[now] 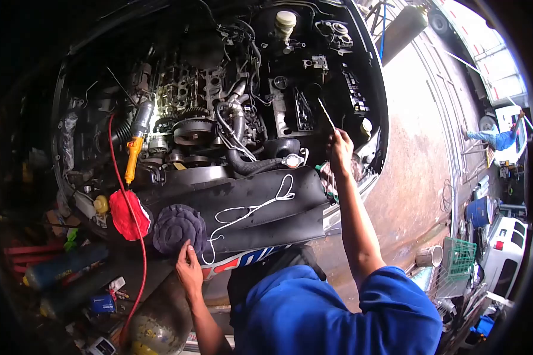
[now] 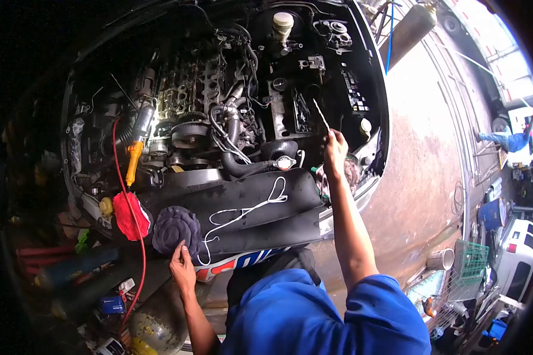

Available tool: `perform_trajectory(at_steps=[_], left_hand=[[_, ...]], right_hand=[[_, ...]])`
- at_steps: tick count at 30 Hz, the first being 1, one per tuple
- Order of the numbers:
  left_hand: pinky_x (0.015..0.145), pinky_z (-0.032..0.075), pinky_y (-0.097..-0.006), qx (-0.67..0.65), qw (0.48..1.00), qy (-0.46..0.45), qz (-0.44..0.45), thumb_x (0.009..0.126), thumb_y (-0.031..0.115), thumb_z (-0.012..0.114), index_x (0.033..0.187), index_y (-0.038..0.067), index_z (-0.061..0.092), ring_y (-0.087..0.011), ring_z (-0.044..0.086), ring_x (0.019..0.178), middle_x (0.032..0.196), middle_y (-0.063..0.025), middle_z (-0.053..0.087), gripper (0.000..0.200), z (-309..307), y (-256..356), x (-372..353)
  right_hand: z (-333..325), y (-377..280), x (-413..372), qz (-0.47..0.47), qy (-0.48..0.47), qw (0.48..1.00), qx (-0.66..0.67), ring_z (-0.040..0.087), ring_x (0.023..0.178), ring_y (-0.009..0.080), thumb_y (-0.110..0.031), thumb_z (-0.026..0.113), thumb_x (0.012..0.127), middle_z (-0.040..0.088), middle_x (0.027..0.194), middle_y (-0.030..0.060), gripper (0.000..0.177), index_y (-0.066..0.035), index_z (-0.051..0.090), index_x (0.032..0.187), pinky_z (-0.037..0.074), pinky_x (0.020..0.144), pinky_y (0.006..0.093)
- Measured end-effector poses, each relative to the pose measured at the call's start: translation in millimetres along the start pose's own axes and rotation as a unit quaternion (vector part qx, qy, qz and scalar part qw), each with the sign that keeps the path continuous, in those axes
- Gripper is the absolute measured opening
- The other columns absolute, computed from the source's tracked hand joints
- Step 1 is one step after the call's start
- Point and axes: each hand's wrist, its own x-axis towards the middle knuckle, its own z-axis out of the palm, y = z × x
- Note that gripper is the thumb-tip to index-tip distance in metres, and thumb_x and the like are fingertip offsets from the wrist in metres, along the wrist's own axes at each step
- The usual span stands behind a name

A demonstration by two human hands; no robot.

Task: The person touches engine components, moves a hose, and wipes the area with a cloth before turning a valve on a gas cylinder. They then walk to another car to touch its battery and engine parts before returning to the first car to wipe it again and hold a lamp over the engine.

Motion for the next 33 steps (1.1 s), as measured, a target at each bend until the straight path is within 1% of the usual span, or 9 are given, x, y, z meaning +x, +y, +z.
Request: perform_trajectory(at_steps=[4, 9, 12, 15, 21, 25, 27, 28, 33], left_hand=[[0.091, 0.05, -0.0359, 0.025, 0.999, -0.022, -0.012, 0.104, 0.026, 0.054, 0.121, -0.005, 0.067, -0.0281, 0.069, 0.104, 0.114, -0.0217, 0.072, 0.037, -9, 28, 19], [0.085, 0.053, -0.0396, 0.054, 0.998, 0.015, 0.022, 0.103, 0.029, 0.056, 0.121, 0.004, 0.069, -0.0369, 0.071, 0.098, 0.105, -0.0235, 0.072, 0.034, -17, 22, 35], [0.077, 0.053, -0.0416, 0.082, 0.996, 0.032, -0.003, 0.102, 0.031, 0.056, 0.123, 0.01, 0.07, -0.0395, 0.071, 0.087, 0.094, -0.0248, 0.07, 0.031, -28, 32, 56], [0.079, 0.053, -0.0424, 0.048, 0.99, 0.117, 0.062, 0.103, 0.029, 0.054, 0.122, 0.005, 0.069, -0.0387, 0.07, 0.089, 0.1, -0.0247, 0.07, 0.033, -36, 23, 100], [0.082, 0.053, -0.0462, -0.04, 0.97, 0.224, 0.081, 0.101, 0.029, 0.055, 0.128, -0.001, 0.063, -0.0423, 0.069, 0.096, 0.106, -0.0287, 0.068, 0.04, -78, 19, 262], [0.083, 0.052, -0.0514, 0.106, 0.954, 0.281, 0.002, 0.093, 0.04, 0.063, 0.116, -0.006, 0.065, -0.0465, 0.066, 0.101, 0.097, -0.0332, 0.068, 0.052, -67, -7, 361], [0.08, 0.052, -0.051, 0.095, 0.97, 0.223, -0.014, 0.093, 0.039, 0.063, 0.105, -0.005, 0.068, -0.0459, 0.068, 0.096, 0.094, -0.0316, 0.069, 0.046, -64, -22, 391], [0.078, 0.052, -0.0502, 0.068, 0.973, 0.22, 0.019, 0.094, 0.037, 0.063, 0.102, -0.004, 0.069, -0.0451, 0.068, 0.093, 0.092, -0.0305, 0.069, 0.042, -62, -34, 404], [0.08, 0.051, -0.0419, -0.052, 0.96, 0.264, 0.084, 0.099, 0.029, 0.059, 0.109, 0.0, 0.07, -0.0353, 0.07, 0.089, 0.095, -0.0218, 0.072, 0.033, -71, -11, 389]], right_hand=[[38, 52, 97, -0.049, 0.015, 0.994, -0.093, 0.055, 0.067, 0.0077, -0.025, 0.059, 0.098, 0.066, 0.081, 0.0021, 0.03, 0.002, 0.068, 0.106, 0.045, 0.061, 0.0245], [81, 93, 165, -0.161, 0.035, 0.92, -0.356, 0.069, 0.1, 0.0376, -0.04, 0.06, 0.098, 0.072, 0.108, 0.0225, 0.046, -0.003, 0.065, 0.124, 0.053, 0.088, 0.045], [97, 70, 141, -0.141, 0.022, 0.82, -0.554, 0.057, 0.117, 0.0465, -0.047, 0.064, 0.092, 0.061, 0.126, 0.0262, 0.063, -0.006, 0.055, 0.139, 0.046, 0.101, 0.0526], [93, 56, 112, -0.266, -0.004, 0.832, -0.486, 0.06, 0.11, 0.0447, -0.035, 0.063, 0.095, 0.063, 0.12, 0.0278, 0.053, -0.004, 0.055, 0.138, 0.048, 0.096, 0.0509], [33, 10, 5, -0.245, -0.132, 0.846, -0.454, 0.056, 0.119, 0.0385, -0.024, 0.056, 0.1, 0.062, 0.127, 0.0198, 0.032, -0.005, 0.064, 0.126, 0.042, 0.104, 0.0455], [1, -27, -63, -0.191, -0.118, 0.875, -0.43, 0.058, 0.115, 0.0327, -0.022, 0.058, 0.1, 0.064, 0.119, 0.0155, 0.028, -0.005, 0.067, 0.12, 0.044, 0.102, 0.041], [-20, -27, -70, -0.384, -0.161, 0.725, -0.549, 0.059, 0.113, 0.0307, -0.016, 0.061, 0.097, 0.063, 0.119, 0.015, 0.026, -0.005, 0.067, 0.12, 0.045, 0.1, 0.0399], [-21, -28, -73, -0.264, -0.134, 0.843, -0.449, 0.061, 0.11, 0.0289, -0.011, 0.063, 0.095, 0.063, 0.118, 0.0143, 0.025, -0.004, 0.068, 0.118, 0.047, 0.097, 0.0393], [25, -85, -127, -0.25, -0.141, 0.842, -0.457, 0.064, 0.106, 0.0272, -0.008, 0.062, 0.095, 0.066, 0.116, 0.0116, 0.026, -0.006, 0.069, 0.12, 0.049, 0.093, 0.0368]])
